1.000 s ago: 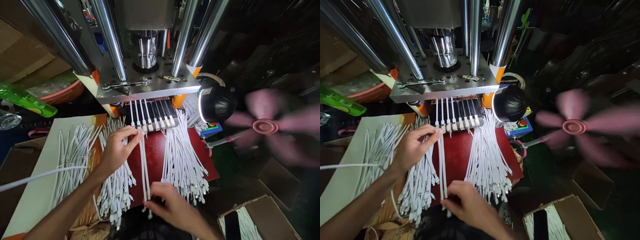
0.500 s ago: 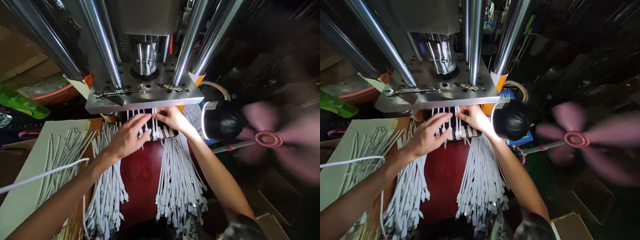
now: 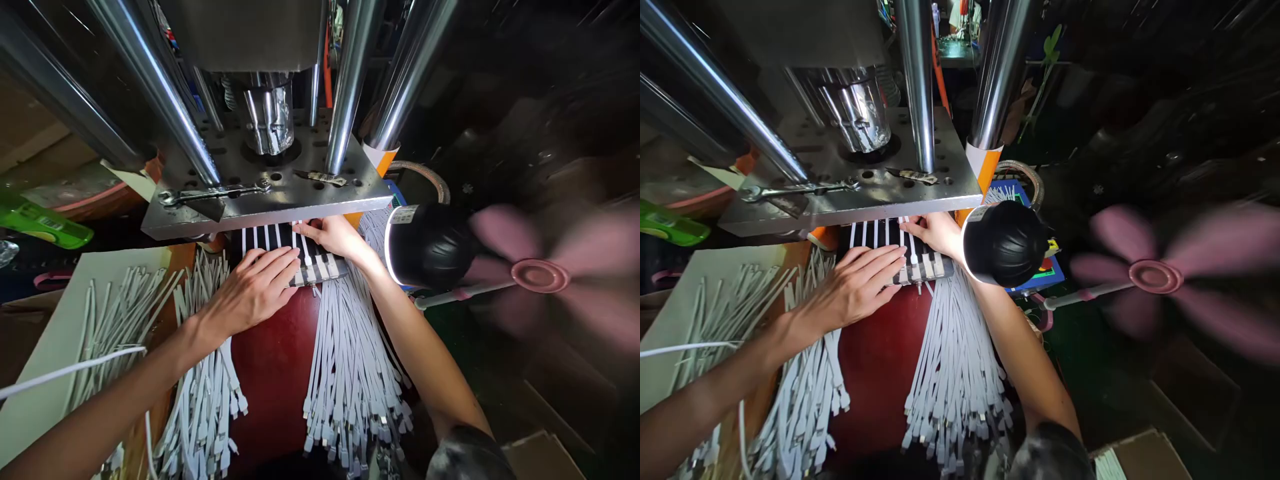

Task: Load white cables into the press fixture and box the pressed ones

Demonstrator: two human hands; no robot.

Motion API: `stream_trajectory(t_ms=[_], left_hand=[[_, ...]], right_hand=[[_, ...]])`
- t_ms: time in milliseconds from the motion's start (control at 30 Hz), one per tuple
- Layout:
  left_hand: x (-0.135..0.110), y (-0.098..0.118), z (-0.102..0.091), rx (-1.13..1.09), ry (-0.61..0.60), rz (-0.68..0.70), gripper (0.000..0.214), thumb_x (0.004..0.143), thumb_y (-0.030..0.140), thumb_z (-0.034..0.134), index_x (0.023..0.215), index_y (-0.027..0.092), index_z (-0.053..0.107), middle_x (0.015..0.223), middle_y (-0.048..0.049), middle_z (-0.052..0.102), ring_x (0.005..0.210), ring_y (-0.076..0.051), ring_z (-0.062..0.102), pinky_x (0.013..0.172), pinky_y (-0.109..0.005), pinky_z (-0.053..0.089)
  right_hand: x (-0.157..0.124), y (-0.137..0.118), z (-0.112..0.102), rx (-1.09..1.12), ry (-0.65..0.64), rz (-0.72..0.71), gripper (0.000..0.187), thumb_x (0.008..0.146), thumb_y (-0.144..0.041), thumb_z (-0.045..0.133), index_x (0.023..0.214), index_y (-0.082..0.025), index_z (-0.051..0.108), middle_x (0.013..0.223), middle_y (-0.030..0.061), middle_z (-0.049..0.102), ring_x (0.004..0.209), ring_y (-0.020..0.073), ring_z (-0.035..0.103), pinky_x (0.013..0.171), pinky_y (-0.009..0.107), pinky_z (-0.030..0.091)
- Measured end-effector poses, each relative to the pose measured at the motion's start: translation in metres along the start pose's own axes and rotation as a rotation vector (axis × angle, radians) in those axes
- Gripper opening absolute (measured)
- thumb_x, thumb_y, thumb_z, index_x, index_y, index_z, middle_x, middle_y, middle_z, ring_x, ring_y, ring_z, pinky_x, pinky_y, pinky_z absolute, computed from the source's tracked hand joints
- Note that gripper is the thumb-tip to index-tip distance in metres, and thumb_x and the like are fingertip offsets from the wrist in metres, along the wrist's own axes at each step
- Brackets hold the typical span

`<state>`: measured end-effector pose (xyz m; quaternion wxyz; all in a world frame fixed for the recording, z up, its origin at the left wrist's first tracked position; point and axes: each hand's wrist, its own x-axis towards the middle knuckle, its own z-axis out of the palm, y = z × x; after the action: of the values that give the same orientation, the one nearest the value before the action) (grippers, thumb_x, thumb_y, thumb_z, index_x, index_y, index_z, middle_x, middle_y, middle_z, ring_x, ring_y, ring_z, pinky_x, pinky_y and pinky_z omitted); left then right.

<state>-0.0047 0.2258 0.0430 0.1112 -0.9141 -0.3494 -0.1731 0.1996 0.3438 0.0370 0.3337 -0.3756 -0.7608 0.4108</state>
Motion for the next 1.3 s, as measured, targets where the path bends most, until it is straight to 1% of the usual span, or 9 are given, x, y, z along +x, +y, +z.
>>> stream_trajectory(t_ms=[200, 333, 500, 700, 900, 1033, 1100, 1167, 1300], left_hand=[[0.004, 0.021, 0.001, 0.029, -0.071, -0.144, 0.045, 0.102, 0.035, 0.056, 0.140, 0.009, 0.061, 0.147, -0.0244, 0.061, 0.136, -0.037, 0.059, 0.110, -0.060, 0.047], [0.006, 0.042, 0.006, 0.057, -0.093, -0.276, 0.046, 0.104, 0.034, 0.052, 0.143, 0.010, 0.060, 0.151, -0.0238, 0.059, 0.142, -0.038, 0.054, 0.116, -0.061, 0.041], [0.014, 0.055, 0.006, 0.034, -0.122, -0.376, 0.055, 0.102, 0.034, 0.052, 0.147, 0.002, 0.053, 0.156, -0.0289, 0.051, 0.148, -0.041, 0.045, 0.122, -0.066, 0.031], [0.042, 0.009, 0.006, 0.038, -0.118, -0.405, 0.048, 0.105, 0.032, 0.044, 0.142, 0.003, 0.055, 0.150, -0.0264, 0.059, 0.143, -0.039, 0.052, 0.123, -0.063, 0.030], [0.064, -0.030, -0.001, 0.048, -0.123, -0.359, 0.038, 0.109, 0.027, 0.030, 0.117, 0.009, 0.063, 0.114, -0.0126, 0.075, 0.112, -0.024, 0.070, 0.107, -0.038, 0.049], [0.016, 0.000, -0.027, 0.062, -0.052, -0.378, 0.029, 0.105, 0.033, 0.045, 0.120, 0.015, 0.062, 0.124, -0.0141, 0.072, 0.117, -0.028, 0.067, 0.103, -0.041, 0.050], [-0.030, 0.027, -0.038, 0.103, -0.058, -0.501, 0.021, 0.102, 0.034, 0.052, 0.090, 0.020, 0.064, 0.094, -0.0110, 0.075, 0.085, -0.028, 0.073, 0.078, -0.040, 0.054], [-0.077, 0.050, -0.042, 0.185, -0.324, -0.771, 0.033, 0.101, 0.042, 0.050, 0.075, 0.023, 0.056, 0.069, -0.0067, 0.070, 0.052, -0.025, 0.064, 0.054, -0.037, 0.042], [-0.136, 0.067, -0.037, -0.012, -0.572, -0.946, 0.031, 0.104, 0.035, 0.042, 0.079, 0.024, 0.057, 0.079, -0.0057, 0.076, 0.067, -0.026, 0.071, 0.057, -0.033, 0.037]], right_hand=[[0.001, -0.008, 0.000, -0.149, 0.027, 0.040, 0.028, 0.094, -0.040, 0.070, 0.076, -0.019, 0.063, 0.073, -0.0006, 0.063, 0.066, 0.0147, 0.053, 0.066, 0.028, 0.044], [-0.021, -0.029, 0.003, -0.405, 0.151, 0.075, 0.012, 0.099, -0.024, 0.062, 0.098, -0.016, 0.072, 0.093, 0.0069, 0.069, 0.080, 0.0184, 0.060, 0.078, 0.031, 0.049], [-0.064, -0.050, 0.008, -0.853, -0.088, -0.012, 0.044, 0.100, -0.007, 0.048, 0.138, -0.019, 0.067, 0.113, 0.0145, 0.061, 0.097, 0.0245, 0.062, 0.088, 0.036, 0.051], [-0.022, -0.047, 0.019, -1.011, -0.047, 0.064, 0.038, 0.104, -0.012, 0.045, 0.138, -0.013, 0.064, 0.121, 0.0220, 0.065, 0.097, 0.0278, 0.063, 0.080, 0.037, 0.049], [-0.014, -0.045, 0.009, -0.961, -0.006, 0.006, 0.032, 0.104, -0.009, 0.043, 0.128, -0.011, 0.065, 0.118, 0.0171, 0.068, 0.100, 0.0236, 0.063, 0.083, 0.033, 0.047], [-0.105, -0.058, 0.020, -0.930, 0.103, 0.076, 0.023, 0.105, -0.019, 0.043, 0.116, -0.013, 0.063, 0.102, 0.0125, 0.068, 0.086, 0.0217, 0.065, 0.070, 0.030, 0.047], [-0.164, -0.061, 0.036, -0.933, 0.049, 0.199, 0.023, 0.104, -0.034, 0.053, 0.086, -0.020, 0.061, 0.068, 0.0029, 0.062, 0.053, 0.0186, 0.055, 0.050, 0.032, 0.032], [-0.210, -0.060, 0.052, -0.968, -0.011, 0.332, 0.026, 0.101, -0.033, 0.056, 0.077, -0.022, 0.056, 0.065, 0.0026, 0.061, 0.047, 0.0181, 0.052, 0.047, 0.033, 0.021], [-0.241, -0.051, 0.071, -0.867, 0.009, 0.493, 0.026, 0.104, -0.025, 0.047, 0.079, -0.022, 0.055, 0.073, 0.0033, 0.065, 0.056, 0.0184, 0.060, 0.051, 0.031, 0.024]])
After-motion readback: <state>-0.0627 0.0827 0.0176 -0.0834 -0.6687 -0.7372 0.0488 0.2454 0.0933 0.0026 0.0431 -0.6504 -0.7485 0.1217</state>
